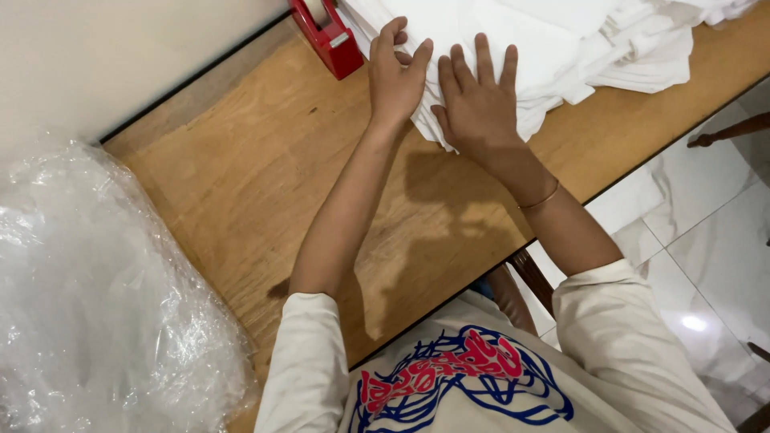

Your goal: The person wraps a stack of white shopping bags in bubble wrap and secures it with tape. They then move the wrapped stack aside and proceed to fold additional white shopping bags from a pile on the table.

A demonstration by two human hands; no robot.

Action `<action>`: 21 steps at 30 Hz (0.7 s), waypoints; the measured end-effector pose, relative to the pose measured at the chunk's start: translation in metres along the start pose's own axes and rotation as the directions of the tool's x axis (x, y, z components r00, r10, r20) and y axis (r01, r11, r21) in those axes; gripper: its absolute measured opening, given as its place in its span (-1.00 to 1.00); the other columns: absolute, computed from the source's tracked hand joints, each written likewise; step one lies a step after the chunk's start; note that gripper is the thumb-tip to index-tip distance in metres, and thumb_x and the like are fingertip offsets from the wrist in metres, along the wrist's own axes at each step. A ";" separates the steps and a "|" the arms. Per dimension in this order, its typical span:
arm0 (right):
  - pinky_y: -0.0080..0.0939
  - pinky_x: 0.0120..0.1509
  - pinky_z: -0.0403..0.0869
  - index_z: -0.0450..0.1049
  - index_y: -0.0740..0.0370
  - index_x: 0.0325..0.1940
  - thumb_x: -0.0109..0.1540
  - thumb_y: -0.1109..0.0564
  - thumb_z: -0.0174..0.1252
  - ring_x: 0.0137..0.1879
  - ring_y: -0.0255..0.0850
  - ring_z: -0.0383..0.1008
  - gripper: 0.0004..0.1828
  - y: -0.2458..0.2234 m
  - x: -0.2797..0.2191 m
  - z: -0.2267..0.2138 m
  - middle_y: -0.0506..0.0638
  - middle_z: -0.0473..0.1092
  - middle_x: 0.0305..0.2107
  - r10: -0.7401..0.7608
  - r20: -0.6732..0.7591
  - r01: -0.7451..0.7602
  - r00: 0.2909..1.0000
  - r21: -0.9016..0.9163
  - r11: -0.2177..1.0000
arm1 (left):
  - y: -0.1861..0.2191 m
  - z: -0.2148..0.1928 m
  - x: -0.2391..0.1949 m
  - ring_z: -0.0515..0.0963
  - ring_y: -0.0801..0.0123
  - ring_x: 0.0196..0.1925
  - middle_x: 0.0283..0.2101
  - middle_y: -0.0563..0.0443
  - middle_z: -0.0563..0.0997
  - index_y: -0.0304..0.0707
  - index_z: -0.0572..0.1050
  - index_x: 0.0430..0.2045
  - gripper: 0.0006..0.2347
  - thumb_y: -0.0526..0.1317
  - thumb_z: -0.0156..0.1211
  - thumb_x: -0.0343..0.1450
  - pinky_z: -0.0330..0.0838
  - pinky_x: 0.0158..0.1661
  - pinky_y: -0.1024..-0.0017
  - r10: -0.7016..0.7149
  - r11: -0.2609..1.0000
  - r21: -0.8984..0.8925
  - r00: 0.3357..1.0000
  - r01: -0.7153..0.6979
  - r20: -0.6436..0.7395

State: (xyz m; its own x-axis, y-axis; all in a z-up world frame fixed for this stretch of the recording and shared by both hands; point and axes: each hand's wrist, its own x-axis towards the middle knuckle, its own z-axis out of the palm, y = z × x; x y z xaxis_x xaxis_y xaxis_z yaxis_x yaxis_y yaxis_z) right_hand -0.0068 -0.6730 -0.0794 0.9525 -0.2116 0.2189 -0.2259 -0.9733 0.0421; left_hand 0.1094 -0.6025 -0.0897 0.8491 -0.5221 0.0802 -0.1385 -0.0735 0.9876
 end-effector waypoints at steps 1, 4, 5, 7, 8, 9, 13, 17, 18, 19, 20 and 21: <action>0.39 0.17 -0.24 0.14 0.40 0.16 0.20 0.00 -0.08 0.25 0.24 -0.16 -0.46 0.001 -0.002 0.008 0.25 0.16 0.08 -0.019 -0.104 0.014 0.994 -0.046 0.999 | 0.001 0.002 0.001 0.38 0.49 -0.36 -0.15 0.00 0.36 -0.16 0.26 -0.10 -0.61 -0.13 0.06 0.21 0.38 -0.27 0.56 -0.031 0.999 0.015 0.999 0.031 -0.024; 0.33 0.17 -0.17 0.28 0.32 0.06 0.23 0.06 0.00 0.20 0.20 0.02 -0.62 0.005 -0.005 0.014 0.12 0.31 -0.03 -0.061 -0.270 0.028 0.961 -0.125 0.992 | 0.000 0.002 0.002 0.39 0.45 -0.34 -0.10 -0.03 0.35 -0.18 0.23 -0.08 -0.59 -0.11 0.06 0.20 0.37 -0.26 0.53 -0.043 0.998 0.043 0.998 0.045 -0.038; 0.28 0.18 -0.10 0.35 0.26 -0.04 0.23 0.07 0.03 0.16 0.16 0.12 -0.72 0.005 -0.008 0.015 0.02 0.37 -0.11 -0.073 -0.322 0.026 0.944 -0.148 0.989 | -0.002 0.000 0.000 0.39 0.43 -0.33 -0.06 -0.03 0.34 -0.18 0.22 -0.08 -0.58 -0.10 0.05 0.20 0.37 -0.27 0.52 -0.038 0.997 0.062 0.999 0.040 -0.023; 0.18 0.14 0.01 0.37 0.24 -0.16 0.20 0.13 0.04 0.07 0.11 0.18 -0.82 0.008 -0.008 0.016 0.01 0.37 -0.21 -0.091 -0.374 0.048 0.923 -0.124 0.991 | -0.001 -0.001 0.001 0.40 0.44 -0.35 -0.07 -0.03 0.34 -0.18 0.22 -0.08 -0.58 -0.11 0.05 0.21 0.37 -0.28 0.53 -0.033 0.998 0.051 0.999 0.034 -0.020; 0.08 0.10 0.13 0.39 0.23 -0.29 0.16 0.20 0.05 -0.01 0.06 0.24 -0.93 0.009 -0.008 0.016 0.00 0.37 -0.32 -0.107 -0.425 0.068 0.899 -0.105 0.992 | -0.001 -0.002 0.001 0.40 0.46 -0.36 -0.08 -0.03 0.35 -0.18 0.22 -0.07 -0.58 -0.13 0.06 0.21 0.37 -0.29 0.54 -0.026 0.999 0.038 1.000 0.027 -0.014; 0.08 0.10 0.13 0.39 0.23 -0.29 0.16 0.20 0.05 -0.01 0.06 0.24 -0.93 0.009 -0.008 0.009 0.00 0.37 -0.32 -0.109 -0.426 0.070 0.898 -0.106 0.992 | -0.001 -0.002 0.002 0.40 0.46 -0.36 -0.08 -0.03 0.35 -0.18 0.22 -0.07 -0.58 -0.13 0.06 0.21 0.37 -0.29 0.54 -0.025 0.999 0.037 1.000 0.025 -0.017; -0.17 -0.12 0.14 0.36 0.10 -0.59 -0.02 0.32 0.08 -0.30 -0.16 0.20 -0.85 0.004 -0.008 -0.015 -0.12 0.22 -0.58 -0.144 -0.538 0.024 0.831 -0.224 0.974 | 0.002 -0.004 0.001 0.35 0.51 -0.37 -0.17 0.05 0.35 -0.15 0.30 -0.14 -0.68 -0.18 0.05 0.25 0.36 -0.26 0.57 0.025 1.000 -0.014 0.999 -0.026 -0.040; -0.23 -0.19 0.12 0.30 0.09 -0.59 0.00 0.32 0.10 -0.37 -0.21 0.17 -0.82 -0.011 -0.011 -0.044 -0.13 0.21 -0.62 -0.121 -0.625 -0.079 0.771 -0.281 0.956 | 0.016 -0.007 0.002 0.26 0.59 -0.53 -0.33 0.10 0.33 -0.15 0.32 -0.19 -0.73 -0.20 0.08 0.25 0.32 -0.40 0.64 0.064 0.984 -0.162 0.995 -0.077 -0.080; -0.23 -0.19 0.12 0.30 0.09 -0.59 0.00 0.32 0.10 -0.37 -0.21 0.17 -0.82 -0.014 -0.011 -0.051 -0.13 0.21 -0.62 -0.123 -0.626 -0.076 0.770 -0.281 0.957 | 0.022 -0.009 0.002 0.26 0.59 -0.53 -0.33 0.10 0.33 -0.15 0.32 -0.19 -0.73 -0.20 0.08 0.25 0.32 -0.40 0.64 0.064 0.984 -0.162 0.995 -0.077 -0.083; -0.25 -0.21 0.12 0.33 0.10 -0.55 0.01 0.34 0.07 -0.39 -0.23 0.16 -0.83 -0.018 -0.011 -0.057 -0.13 0.21 -0.61 -0.095 -0.666 -0.108 0.740 -0.257 0.960 | 0.029 -0.011 0.003 0.31 0.56 -0.51 -0.35 0.11 0.34 -0.15 0.29 -0.17 -0.69 -0.15 0.07 0.24 0.32 -0.40 0.62 0.088 0.979 -0.175 0.993 -0.101 -0.082; -0.27 -0.24 0.11 0.35 0.11 -0.51 0.01 0.37 0.03 -0.41 -0.25 0.15 -0.83 -0.021 -0.010 -0.063 -0.13 0.21 -0.60 -0.068 -0.705 -0.139 0.706 -0.232 0.963 | 0.036 -0.013 0.003 0.37 0.52 -0.48 -0.37 0.11 0.34 -0.15 0.25 -0.14 -0.65 -0.09 0.06 0.24 0.33 -0.40 0.60 0.113 0.974 -0.188 0.990 -0.126 -0.081; -0.27 -0.24 0.11 0.35 0.11 -0.51 0.01 0.37 0.03 -0.41 -0.25 0.15 -0.83 -0.023 -0.012 -0.070 -0.13 0.21 -0.60 -0.070 -0.706 -0.134 0.705 -0.230 0.964 | 0.043 -0.018 -0.001 0.37 0.52 -0.48 -0.37 0.11 0.34 -0.15 0.25 -0.14 -0.65 -0.09 0.06 0.24 0.33 -0.40 0.60 0.113 0.974 -0.186 0.990 -0.127 -0.086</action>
State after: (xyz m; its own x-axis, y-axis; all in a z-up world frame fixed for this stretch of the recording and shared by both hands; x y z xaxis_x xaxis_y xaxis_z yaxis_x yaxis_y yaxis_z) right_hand -0.0273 -0.6416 -0.0146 0.5434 -0.0174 0.8393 -0.3925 -0.8890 0.2357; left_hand 0.1118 -0.5899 -0.0444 0.8688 -0.4520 0.2021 -0.1478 0.1529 0.9771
